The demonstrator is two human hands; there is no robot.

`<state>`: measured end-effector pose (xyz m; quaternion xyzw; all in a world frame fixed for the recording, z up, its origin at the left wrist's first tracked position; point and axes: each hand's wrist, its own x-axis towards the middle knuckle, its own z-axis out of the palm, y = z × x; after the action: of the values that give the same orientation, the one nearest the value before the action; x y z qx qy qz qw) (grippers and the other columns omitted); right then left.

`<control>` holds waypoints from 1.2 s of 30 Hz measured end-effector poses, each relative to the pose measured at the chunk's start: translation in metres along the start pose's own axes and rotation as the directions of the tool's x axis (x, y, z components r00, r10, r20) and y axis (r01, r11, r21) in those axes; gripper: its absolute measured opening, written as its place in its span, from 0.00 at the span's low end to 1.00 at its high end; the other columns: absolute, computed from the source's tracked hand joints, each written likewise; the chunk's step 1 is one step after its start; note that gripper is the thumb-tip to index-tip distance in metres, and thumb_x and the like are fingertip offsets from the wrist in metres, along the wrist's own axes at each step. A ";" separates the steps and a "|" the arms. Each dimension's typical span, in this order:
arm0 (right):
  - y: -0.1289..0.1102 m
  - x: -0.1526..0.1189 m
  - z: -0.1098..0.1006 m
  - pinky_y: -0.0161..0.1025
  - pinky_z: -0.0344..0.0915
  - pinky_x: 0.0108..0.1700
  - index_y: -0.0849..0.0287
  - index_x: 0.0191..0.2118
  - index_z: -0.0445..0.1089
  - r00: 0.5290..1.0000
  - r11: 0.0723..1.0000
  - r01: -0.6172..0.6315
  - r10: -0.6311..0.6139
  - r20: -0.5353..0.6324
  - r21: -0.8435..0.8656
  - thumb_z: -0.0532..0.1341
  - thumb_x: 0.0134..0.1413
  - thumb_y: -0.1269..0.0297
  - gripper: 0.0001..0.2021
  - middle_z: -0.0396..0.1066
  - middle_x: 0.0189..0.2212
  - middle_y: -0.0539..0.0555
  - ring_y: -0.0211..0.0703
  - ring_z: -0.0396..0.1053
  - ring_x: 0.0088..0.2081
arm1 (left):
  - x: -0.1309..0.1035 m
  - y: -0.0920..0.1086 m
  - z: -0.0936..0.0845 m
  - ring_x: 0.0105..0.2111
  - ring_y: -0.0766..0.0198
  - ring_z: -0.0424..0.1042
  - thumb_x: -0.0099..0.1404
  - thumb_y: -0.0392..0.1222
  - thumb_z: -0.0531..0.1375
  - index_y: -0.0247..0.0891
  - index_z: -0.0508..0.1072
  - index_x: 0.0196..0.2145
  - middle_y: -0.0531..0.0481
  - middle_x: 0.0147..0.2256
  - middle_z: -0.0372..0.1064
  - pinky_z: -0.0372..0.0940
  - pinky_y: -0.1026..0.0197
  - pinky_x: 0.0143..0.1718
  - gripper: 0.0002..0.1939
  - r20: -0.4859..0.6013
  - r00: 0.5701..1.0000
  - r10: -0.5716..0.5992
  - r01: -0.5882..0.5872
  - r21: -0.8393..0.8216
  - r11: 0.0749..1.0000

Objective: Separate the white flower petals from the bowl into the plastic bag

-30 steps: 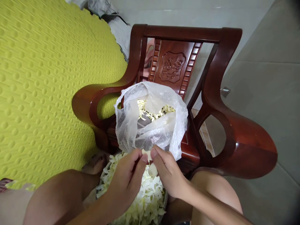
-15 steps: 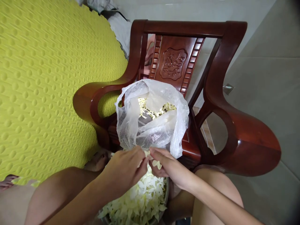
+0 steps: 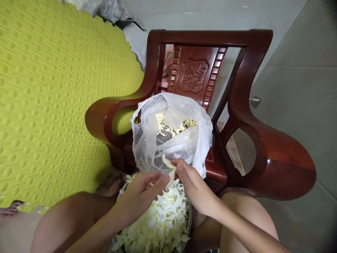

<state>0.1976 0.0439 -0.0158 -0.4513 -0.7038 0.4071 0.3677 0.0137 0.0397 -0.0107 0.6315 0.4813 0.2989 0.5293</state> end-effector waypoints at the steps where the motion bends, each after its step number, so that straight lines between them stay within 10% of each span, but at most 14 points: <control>1: -0.001 -0.001 0.000 0.39 0.59 0.43 0.57 0.44 0.65 1.000 0.999 0.017 -0.017 0.001 -0.030 0.43 0.71 0.53 0.18 0.66 0.34 0.51 0.41 0.65 0.39 | 0.000 0.001 0.001 0.27 0.64 0.63 0.64 0.58 0.56 0.36 0.73 0.29 0.53 0.25 0.65 0.59 0.64 0.29 0.21 0.001 1.000 0.009 -0.009 0.000 1.000; 13: 0.003 -0.001 -0.015 0.43 0.60 0.57 0.58 0.58 0.62 0.938 0.904 0.311 -0.341 -0.056 -0.295 0.49 0.69 0.62 0.16 0.62 0.51 0.58 0.45 0.61 0.56 | -0.002 0.002 -0.010 0.26 0.66 0.59 0.54 0.55 0.62 0.31 0.75 0.23 0.51 0.23 0.64 0.54 0.63 0.28 0.20 -0.109 0.992 -0.059 0.052 -0.063 0.997; 23: 0.004 0.000 -0.013 0.42 0.67 0.49 0.58 0.56 0.67 0.837 0.725 0.545 -0.500 0.223 -0.421 0.58 0.64 0.66 0.15 0.63 0.46 0.59 0.46 0.65 0.49 | -0.010 0.001 -0.014 0.29 0.63 0.64 0.56 0.52 0.63 0.33 0.78 0.25 0.48 0.25 0.70 0.58 0.63 0.30 0.17 -0.096 0.995 -0.012 0.004 -0.082 0.997; 36: 0.002 0.001 -0.003 0.37 0.67 0.42 0.58 0.45 0.72 0.814 0.778 0.557 -0.582 0.002 -0.289 0.53 0.64 0.75 0.12 0.66 0.42 0.56 0.41 0.69 0.43 | -0.006 -0.005 -0.021 0.23 0.68 0.59 0.50 0.52 0.67 0.33 0.73 0.22 0.53 0.20 0.64 0.51 0.64 0.26 0.17 -0.060 0.991 -0.117 0.102 -0.211 0.972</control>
<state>0.2003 0.0461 -0.0166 -0.2813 -0.8402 0.1547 0.4371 -0.0084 0.0420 -0.0087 0.5343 0.5000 0.3404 0.5905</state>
